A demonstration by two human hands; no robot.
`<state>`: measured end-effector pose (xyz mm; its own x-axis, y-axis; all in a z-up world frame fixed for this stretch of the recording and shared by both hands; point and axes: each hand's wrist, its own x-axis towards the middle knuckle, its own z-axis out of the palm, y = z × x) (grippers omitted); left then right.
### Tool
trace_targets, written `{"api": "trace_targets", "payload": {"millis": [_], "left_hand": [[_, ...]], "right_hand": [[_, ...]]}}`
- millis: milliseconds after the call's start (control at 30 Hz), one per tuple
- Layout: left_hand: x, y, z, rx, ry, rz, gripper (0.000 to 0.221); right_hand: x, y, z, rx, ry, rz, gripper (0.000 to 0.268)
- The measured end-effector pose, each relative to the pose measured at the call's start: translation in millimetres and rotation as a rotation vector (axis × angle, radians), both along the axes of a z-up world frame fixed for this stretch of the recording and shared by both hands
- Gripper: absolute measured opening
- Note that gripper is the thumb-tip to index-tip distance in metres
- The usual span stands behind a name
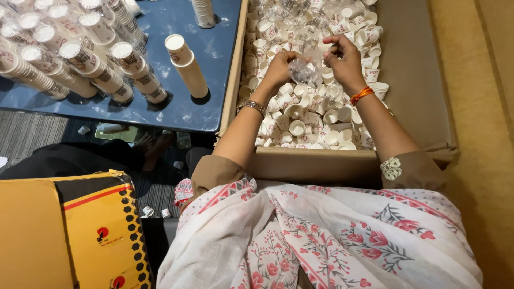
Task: Sorting and packing paper cups into boxes and plastic sleeves.
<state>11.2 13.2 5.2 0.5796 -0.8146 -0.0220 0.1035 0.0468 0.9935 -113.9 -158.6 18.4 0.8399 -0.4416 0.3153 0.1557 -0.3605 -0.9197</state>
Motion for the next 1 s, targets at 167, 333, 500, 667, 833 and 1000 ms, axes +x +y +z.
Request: {"api": "trace_targets", "payload": {"millis": [167,333,500,667,833,1000], "left_hand": [[25.1,-18.7,-39.2,-0.177,0.05,0.059,0.021],[17.8,-10.3,-17.7,-0.202,-0.026,0.252,0.031],[19.2,-11.7,-15.9,-0.29,0.05,0.268,0.034],[31.9,-23.0,-42.4,-0.198,-0.122,0.362,0.046],[18.4,-6.6,-8.9,-0.214,-0.074,0.327,0.034],[7.5,1.7,11.3,-0.318,0.133,-0.053,0.017]], "right_hand": [[3.4,-12.2,-13.5,-0.02,0.013,-0.007,0.018],[3.4,-16.4,-17.0,-0.115,-0.071,0.053,0.01],[0.4,-27.4,-30.6,0.342,-0.002,0.137,0.024],[-5.2,-5.5,0.3,-0.27,-0.071,0.167,0.014],[4.1,-17.4,-16.2,0.013,0.008,0.16,0.017],[-0.7,-19.9,-5.1,0.117,-0.048,0.118,0.02]]}}
